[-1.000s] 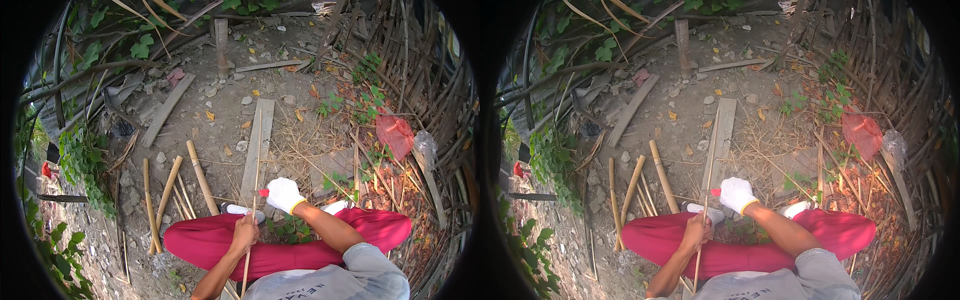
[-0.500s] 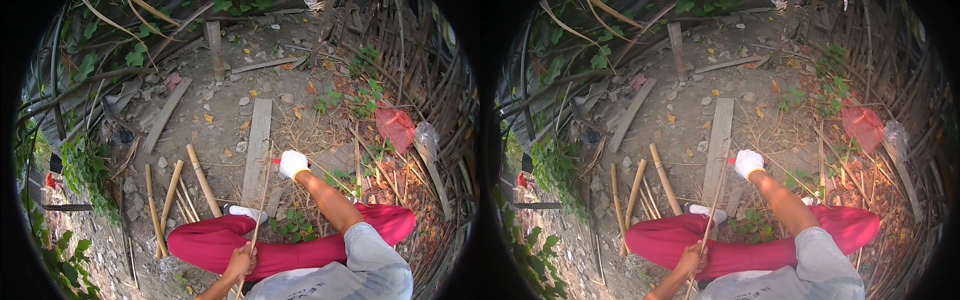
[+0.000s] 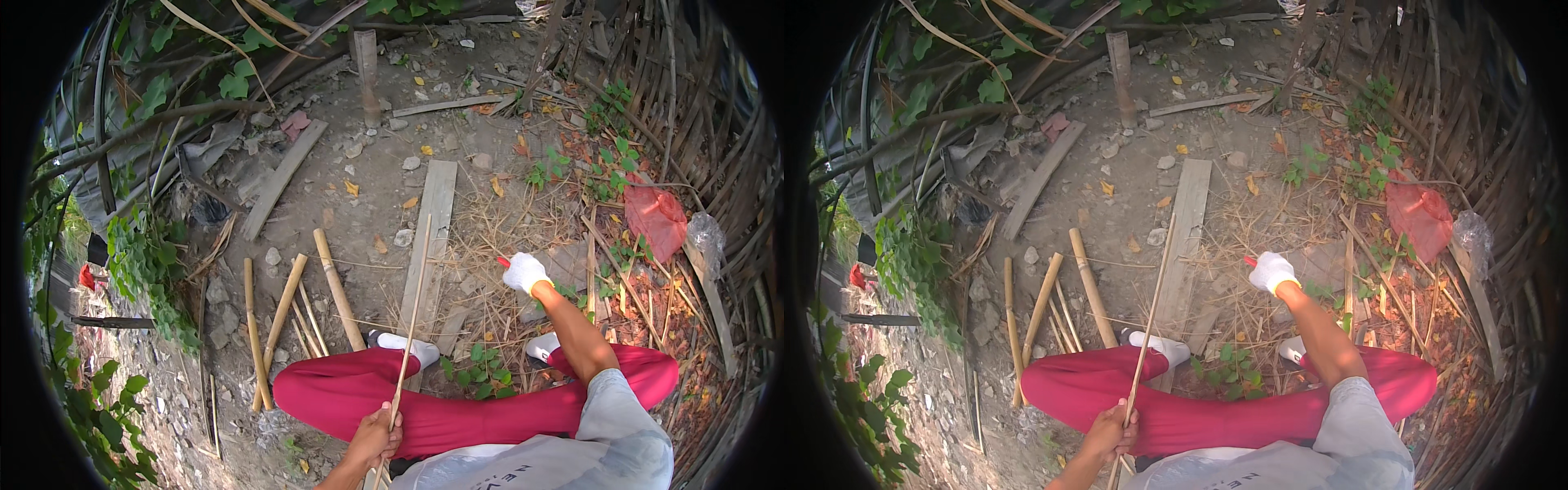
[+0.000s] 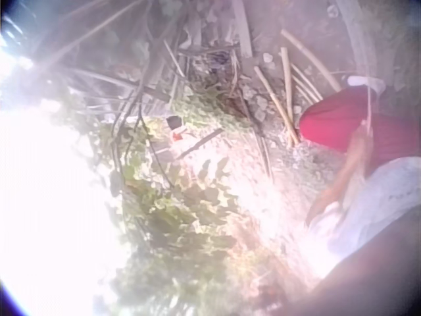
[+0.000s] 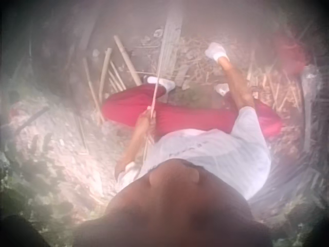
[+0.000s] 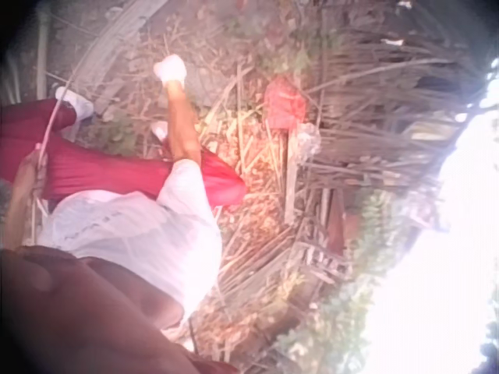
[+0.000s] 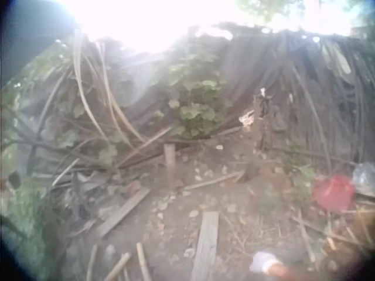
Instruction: The person sits cross-legged on the ground and uses a knife to shave the outer layer off a long bamboo stick. They hold the stick with their left hand and scrape the blade along its length to remove the bark, then switch to a red utility knife to continue the process.
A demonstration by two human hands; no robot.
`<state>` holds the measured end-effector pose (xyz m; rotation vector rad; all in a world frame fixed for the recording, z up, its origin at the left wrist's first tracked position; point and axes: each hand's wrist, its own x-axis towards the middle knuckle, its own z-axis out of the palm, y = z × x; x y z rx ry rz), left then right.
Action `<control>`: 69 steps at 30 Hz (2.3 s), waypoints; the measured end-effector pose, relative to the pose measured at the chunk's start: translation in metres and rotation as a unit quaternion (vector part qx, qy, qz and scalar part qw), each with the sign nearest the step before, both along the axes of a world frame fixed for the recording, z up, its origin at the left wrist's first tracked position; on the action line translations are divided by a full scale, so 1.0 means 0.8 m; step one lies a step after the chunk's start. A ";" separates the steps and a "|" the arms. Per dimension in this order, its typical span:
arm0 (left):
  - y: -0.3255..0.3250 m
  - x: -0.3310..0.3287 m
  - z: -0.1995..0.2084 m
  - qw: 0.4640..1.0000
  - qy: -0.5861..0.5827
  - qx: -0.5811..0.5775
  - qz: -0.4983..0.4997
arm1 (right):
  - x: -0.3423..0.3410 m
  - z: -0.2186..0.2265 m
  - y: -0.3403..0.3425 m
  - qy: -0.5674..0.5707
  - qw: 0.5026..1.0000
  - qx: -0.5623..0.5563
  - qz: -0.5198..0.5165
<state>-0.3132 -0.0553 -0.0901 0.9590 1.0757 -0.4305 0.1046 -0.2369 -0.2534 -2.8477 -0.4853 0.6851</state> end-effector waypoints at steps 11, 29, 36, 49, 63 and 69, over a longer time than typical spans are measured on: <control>-0.008 0.147 -0.064 0.992 -0.111 0.035 -0.054 | -0.189 0.145 0.036 0.013 0.971 0.142 0.192; -0.051 0.105 -0.101 0.988 -0.083 0.110 -0.075 | -0.120 0.083 0.076 -0.064 0.995 0.057 0.048; -0.052 0.068 -0.064 0.985 -0.040 0.076 -0.150 | -0.031 0.054 0.019 -0.043 0.999 -0.016 0.022; -0.030 -0.100 -0.055 0.978 0.035 0.187 -0.080 | 0.003 0.018 0.024 -0.026 0.999 0.029 -0.021; -0.010 0.113 -0.044 0.983 -0.175 0.059 -0.004 | -0.199 0.151 0.048 -0.004 0.963 0.179 0.201; -0.020 0.147 -0.057 0.980 -0.182 0.085 0.002 | -0.196 0.143 0.048 -0.048 0.977 0.119 0.170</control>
